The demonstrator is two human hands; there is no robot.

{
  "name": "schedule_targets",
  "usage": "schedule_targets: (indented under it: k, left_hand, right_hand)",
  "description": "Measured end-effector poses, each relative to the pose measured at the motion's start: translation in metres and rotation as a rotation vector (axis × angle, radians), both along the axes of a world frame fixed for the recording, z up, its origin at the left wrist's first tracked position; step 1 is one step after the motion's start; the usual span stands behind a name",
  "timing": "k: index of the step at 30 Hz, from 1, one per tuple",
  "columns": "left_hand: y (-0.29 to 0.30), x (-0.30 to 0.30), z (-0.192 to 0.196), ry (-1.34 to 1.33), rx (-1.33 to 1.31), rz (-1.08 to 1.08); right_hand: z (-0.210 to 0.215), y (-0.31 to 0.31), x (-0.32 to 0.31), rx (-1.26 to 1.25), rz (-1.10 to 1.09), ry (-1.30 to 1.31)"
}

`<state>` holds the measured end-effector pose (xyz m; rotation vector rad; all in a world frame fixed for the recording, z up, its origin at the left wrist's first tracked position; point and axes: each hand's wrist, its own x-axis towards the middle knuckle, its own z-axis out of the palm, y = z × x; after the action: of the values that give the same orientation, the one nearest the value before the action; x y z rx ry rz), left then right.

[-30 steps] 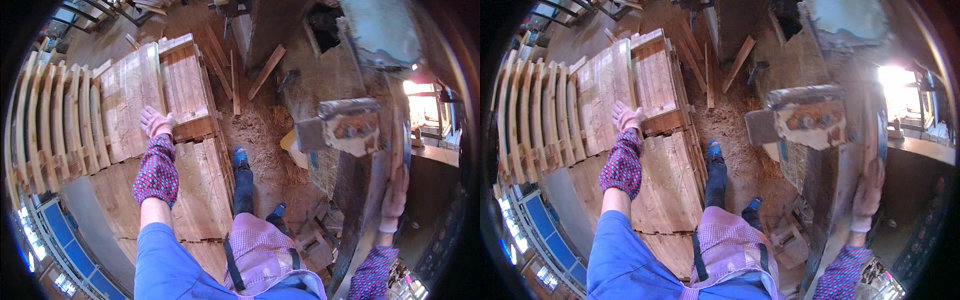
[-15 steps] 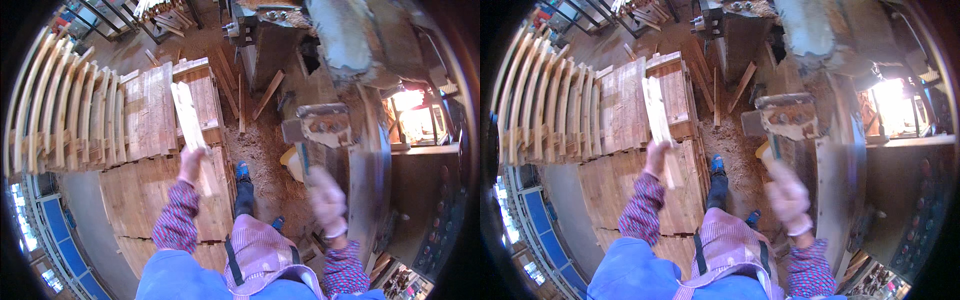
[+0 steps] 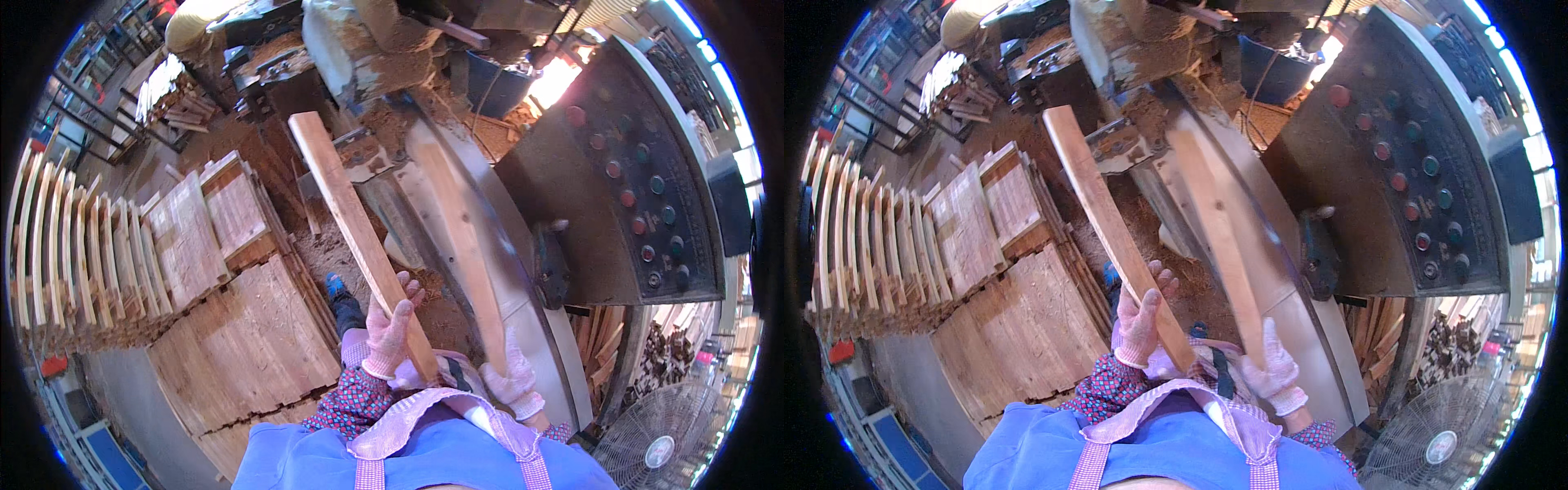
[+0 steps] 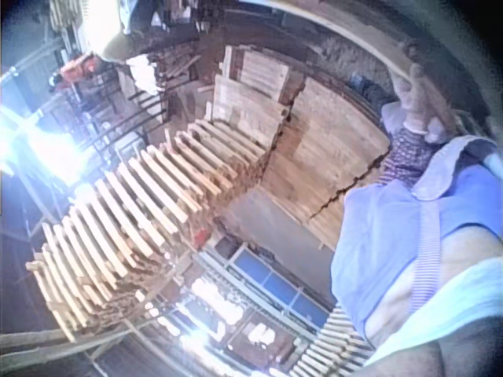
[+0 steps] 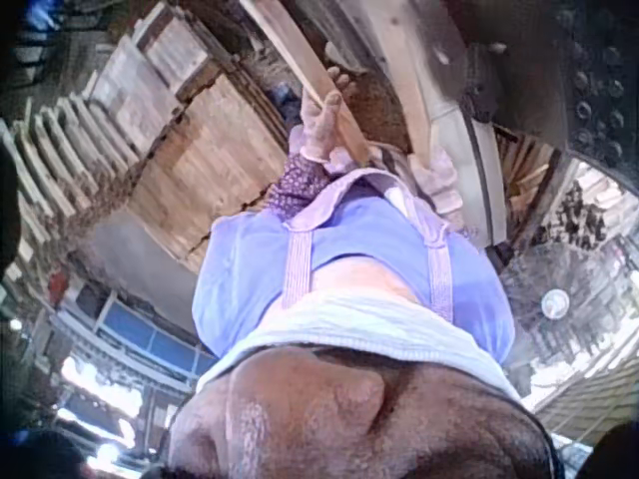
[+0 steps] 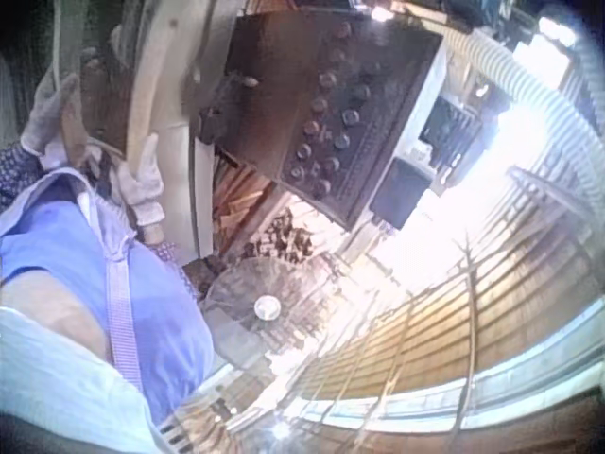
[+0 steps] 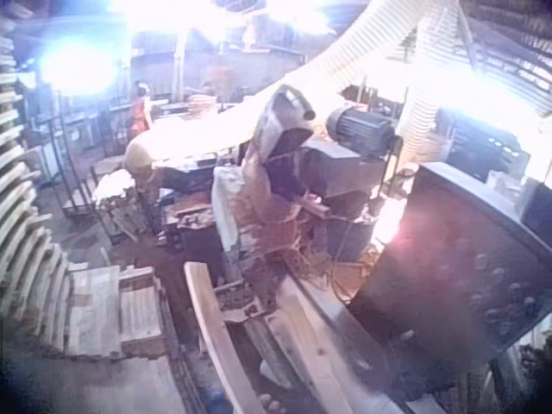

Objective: The person picks up wood planks from a stack and feeds them individually into a woodworking machine.

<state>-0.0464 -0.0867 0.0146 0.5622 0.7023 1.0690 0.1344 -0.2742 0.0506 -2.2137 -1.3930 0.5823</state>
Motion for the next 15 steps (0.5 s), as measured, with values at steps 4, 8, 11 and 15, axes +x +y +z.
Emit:
schedule_targets:
  k: [4, 8, 11, 15]
  left_hand:
    - [0.007, 0.003, -0.007, -0.009, -0.006, -0.101]
    - [0.01, -0.014, -0.016, 0.082, -0.065, -0.092]
    - [0.021, -0.014, -0.02, 0.059, -0.061, -0.081]
    - [0.053, -0.004, -0.025, -0.006, 0.109, 0.046]
  right_hand:
    - [-0.064, -0.008, 0.049, -0.046, 0.147, -0.562]
    - [-0.065, 0.132, 0.065, 0.109, 0.254, -0.668]
    - [-0.073, 0.256, 0.097, 0.106, 0.289, -0.789]
    - [-0.068, 0.336, 0.095, 0.38, 0.334, -0.594]
